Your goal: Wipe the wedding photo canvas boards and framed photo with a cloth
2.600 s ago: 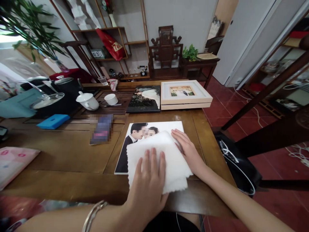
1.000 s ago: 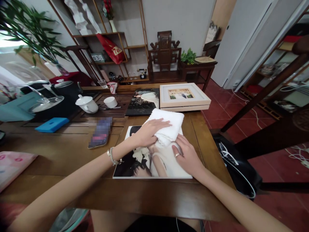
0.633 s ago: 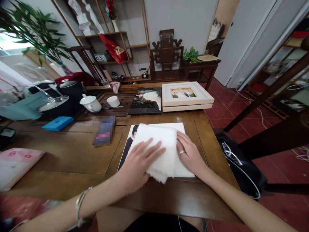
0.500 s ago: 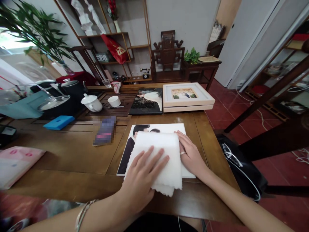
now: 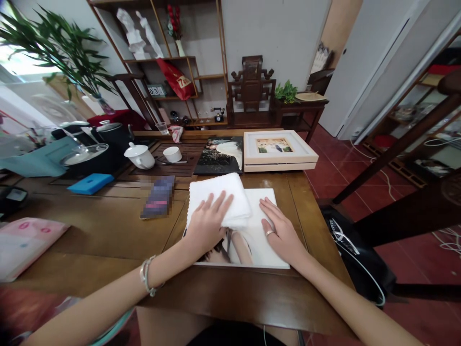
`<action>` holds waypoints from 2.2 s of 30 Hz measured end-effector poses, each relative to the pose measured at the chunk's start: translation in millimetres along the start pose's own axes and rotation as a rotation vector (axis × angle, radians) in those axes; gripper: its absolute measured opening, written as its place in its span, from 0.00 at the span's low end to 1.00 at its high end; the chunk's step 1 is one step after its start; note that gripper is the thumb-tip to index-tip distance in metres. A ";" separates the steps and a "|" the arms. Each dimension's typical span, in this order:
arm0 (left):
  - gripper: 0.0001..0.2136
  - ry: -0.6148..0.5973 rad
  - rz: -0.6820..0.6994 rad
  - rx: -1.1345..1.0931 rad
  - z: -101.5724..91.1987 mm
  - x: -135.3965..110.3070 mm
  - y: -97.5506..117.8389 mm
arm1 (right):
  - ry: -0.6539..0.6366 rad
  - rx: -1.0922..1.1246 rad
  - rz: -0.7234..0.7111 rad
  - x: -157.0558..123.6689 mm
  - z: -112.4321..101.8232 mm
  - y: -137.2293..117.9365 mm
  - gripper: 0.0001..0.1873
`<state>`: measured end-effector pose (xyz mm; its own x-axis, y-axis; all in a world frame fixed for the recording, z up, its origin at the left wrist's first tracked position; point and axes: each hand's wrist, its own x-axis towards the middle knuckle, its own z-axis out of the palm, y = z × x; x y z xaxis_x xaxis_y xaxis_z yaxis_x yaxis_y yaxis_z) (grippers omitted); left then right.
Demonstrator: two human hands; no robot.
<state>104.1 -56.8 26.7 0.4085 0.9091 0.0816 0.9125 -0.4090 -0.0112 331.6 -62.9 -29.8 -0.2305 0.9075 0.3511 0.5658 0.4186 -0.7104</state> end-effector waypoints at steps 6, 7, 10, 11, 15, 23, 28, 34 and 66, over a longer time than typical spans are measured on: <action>0.44 0.024 0.115 -0.024 3.0 -74.9 -0.2 | 0.031 -0.039 0.006 0.1 -0.1 -2.3 0.22; 0.46 0.050 0.142 -0.037 4.5 -86.7 0.4 | 0.035 -0.045 0.005 -0.1 -0.1 -2.5 0.22; 0.50 0.081 0.188 -0.097 6.1 -105.0 -2.0 | 0.040 -0.059 0.001 -0.4 -0.1 -2.7 0.22; 0.50 0.064 0.195 -0.128 5.3 -104.4 -4.5 | 0.040 -0.063 0.001 -0.5 -0.1 -2.5 0.22; 0.43 -0.026 0.167 -0.243 -1.8 -76.4 -21.0 | 0.026 -0.071 0.001 -0.3 -0.1 -1.1 0.22; 0.33 0.012 0.131 -0.227 4.2 3.3 -70.9 | 0.030 -0.041 0.004 -0.1 -0.9 -0.3 0.21; 0.28 -0.001 0.159 -0.259 7.4 23.7 -89.8 | 0.043 -0.036 -0.013 -0.1 0.0 0.8 0.21; 0.30 0.000 0.182 -0.236 3.3 -8.8 -77.3 | 0.039 -0.060 -0.021 0.7 0.7 1.1 0.22; 0.41 -0.001 0.067 -0.072 -0.8 -72.9 -39.9 | 0.036 -0.104 -0.037 1.9 -0.1 1.2 0.21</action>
<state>37.9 -106.8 22.0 0.4683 0.8798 0.0821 0.8793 -0.4731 0.0550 331.9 -60.7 -29.9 -0.2255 0.8886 0.3994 0.6369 0.4447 -0.6298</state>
